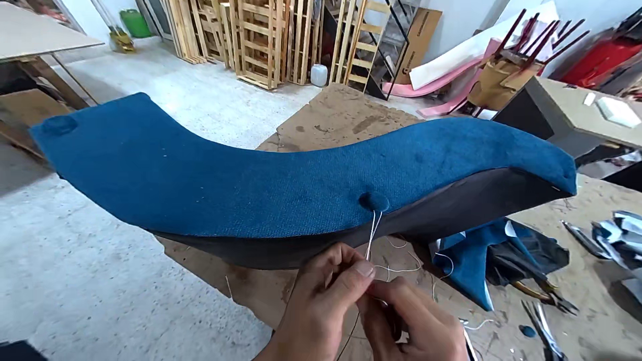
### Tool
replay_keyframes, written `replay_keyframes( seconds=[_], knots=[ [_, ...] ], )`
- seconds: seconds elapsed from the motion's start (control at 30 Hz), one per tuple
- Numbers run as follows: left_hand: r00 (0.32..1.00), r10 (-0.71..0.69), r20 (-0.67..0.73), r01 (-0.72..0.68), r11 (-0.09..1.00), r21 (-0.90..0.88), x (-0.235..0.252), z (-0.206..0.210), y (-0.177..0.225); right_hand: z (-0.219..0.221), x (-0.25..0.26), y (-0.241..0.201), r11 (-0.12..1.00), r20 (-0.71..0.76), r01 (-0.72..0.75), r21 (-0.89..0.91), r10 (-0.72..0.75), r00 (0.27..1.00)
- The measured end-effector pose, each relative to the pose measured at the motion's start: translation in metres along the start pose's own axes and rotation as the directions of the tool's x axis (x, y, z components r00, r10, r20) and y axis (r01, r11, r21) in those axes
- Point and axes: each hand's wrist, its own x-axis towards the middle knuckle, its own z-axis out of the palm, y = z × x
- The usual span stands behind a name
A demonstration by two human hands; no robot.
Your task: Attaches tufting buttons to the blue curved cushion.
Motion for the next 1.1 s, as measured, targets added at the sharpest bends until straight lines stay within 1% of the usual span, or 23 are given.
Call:
replay_keyframes(
  seconds=[0.07, 0.1, 0.13, 0.17, 0.2, 0.27, 0.3, 0.33, 0.37, 0.4, 0.47, 0.53, 0.57, 0.63, 0.7, 0.73, 0.8, 0.83, 0.9, 0.93, 0.97, 1.03, 1.1],
  knots=[
    [0.999, 0.052, -0.004, -0.050, 0.983, 0.176, 0.001, 0.002, 0.003, 0.001, 0.001, 0.001, 0.996, 0.013, 0.045, -0.076, -0.044, 0.999],
    [0.996, 0.084, -0.027, -0.075, 0.967, 0.244, 0.003, 0.002, 0.004, -0.001, 0.002, 0.001, 0.996, 0.023, 0.047, -0.071, -0.045, 0.999],
    [0.993, 0.110, -0.054, -0.091, 0.959, 0.270, 0.005, 0.003, 0.004, -0.004, 0.004, 0.003, 0.998, 0.038, 0.035, -0.048, -0.034, 0.999],
    [0.991, 0.110, -0.071, -0.090, 0.966, 0.244, 0.005, 0.003, 0.005, -0.007, 0.006, 0.007, 1.000, 0.050, 0.012, -0.008, -0.011, 0.999],
    [0.993, 0.086, -0.075, -0.072, 0.983, 0.172, 0.005, 0.003, 0.006, -0.010, 0.010, 0.014, 0.998, 0.059, -0.022, 0.056, 0.019, 0.998],
    [0.998, -0.026, -0.059, 0.022, 0.998, -0.067, 0.004, 0.006, 0.009, -0.009, 0.022, 0.031, 0.971, 0.048, -0.119, 0.206, 0.111, 0.993],
    [0.995, -0.090, -0.030, 0.084, 0.980, -0.178, 0.003, 0.008, 0.010, -0.007, 0.029, 0.036, 0.940, 0.046, -0.185, 0.288, 0.180, 0.983],
    [0.990, -0.142, 0.007, 0.139, 0.957, -0.253, 0.003, 0.009, 0.011, -0.005, 0.036, 0.036, 0.894, 0.067, -0.263, 0.363, 0.256, 0.964],
    [0.984, -0.172, 0.037, 0.175, 0.943, -0.282, 0.003, 0.011, 0.011, -0.004, 0.044, 0.035, 0.838, 0.102, -0.330, 0.435, 0.318, 0.943],
    [0.984, -0.173, 0.044, 0.179, 0.944, -0.279, 0.002, 0.012, 0.010, -0.003, 0.049, 0.033, 0.774, 0.148, -0.377, 0.508, 0.353, 0.924],
    [0.994, -0.112, 0.003, 0.110, 0.968, -0.226, 0.003, 0.013, 0.006, -0.006, 0.055, 0.031, 0.636, 0.276, -0.425, 0.644, 0.325, 0.904],
    [0.999, -0.025, -0.041, 0.019, 0.988, -0.152, 0.005, 0.013, 0.002, -0.011, 0.055, 0.031, 0.505, 0.378, -0.465, 0.727, 0.271, 0.885],
    [0.998, 0.011, -0.054, -0.017, 0.993, -0.118, 0.004, 0.013, 0.001, -0.013, 0.054, 0.032, 0.454, 0.398, -0.473, 0.755, 0.255, 0.881],
    [0.995, 0.064, -0.079, -0.069, 0.996, -0.057, 0.004, 0.014, -0.002, -0.016, 0.050, 0.034, 0.405, 0.402, -0.460, 0.790, 0.223, 0.888],
    [0.991, 0.102, -0.082, -0.103, 0.995, -0.007, 0.004, 0.016, -0.004, -0.018, 0.046, 0.037, 0.425, 0.383, -0.421, 0.801, 0.175, 0.907],
    [0.990, 0.121, -0.070, -0.121, 0.993, 0.004, 0.004, 0.016, -0.006, -0.018, 0.045, 0.037, 0.465, 0.365, -0.394, 0.793, 0.155, 0.918],
    [0.988, 0.147, -0.048, -0.148, 0.989, -0.013, 0.005, 0.017, -0.009, -0.016, 0.045, 0.030, 0.567, 0.298, -0.344, 0.748, 0.177, 0.938],
    [0.988, 0.146, -0.044, -0.147, 0.989, -0.029, 0.005, 0.018, -0.011, -0.014, 0.045, 0.026, 0.601, 0.262, -0.333, 0.727, 0.206, 0.943],
    [0.990, 0.127, -0.060, -0.129, 0.991, -0.038, 0.006, 0.019, -0.011, -0.010, 0.044, 0.021, 0.678, 0.155, -0.282, 0.679, 0.244, 0.957],
    [0.989, 0.126, -0.076, -0.129, 0.991, -0.035, 0.007, 0.020, -0.011, -0.008, 0.044, 0.021, 0.727, 0.090, -0.237, 0.644, 0.236, 0.968],
    [0.987, 0.136, -0.086, -0.139, 0.990, -0.027, 0.008, 0.019, -0.011, -0.008, 0.043, 0.022, 0.788, 0.022, -0.182, 0.588, 0.210, 0.977],
    [0.979, 0.183, -0.093, -0.183, 0.983, 0.006, 0.009, 0.018, -0.010, -0.007, 0.040, 0.024, 0.910, -0.113, -0.068, 0.410, 0.125, 0.986],
    [0.970, 0.227, -0.089, -0.225, 0.974, 0.035, 0.009, 0.018, -0.009, -0.004, 0.036, 0.025, 0.967, -0.222, 0.013, 0.253, 0.045, 0.974]
  ],
)
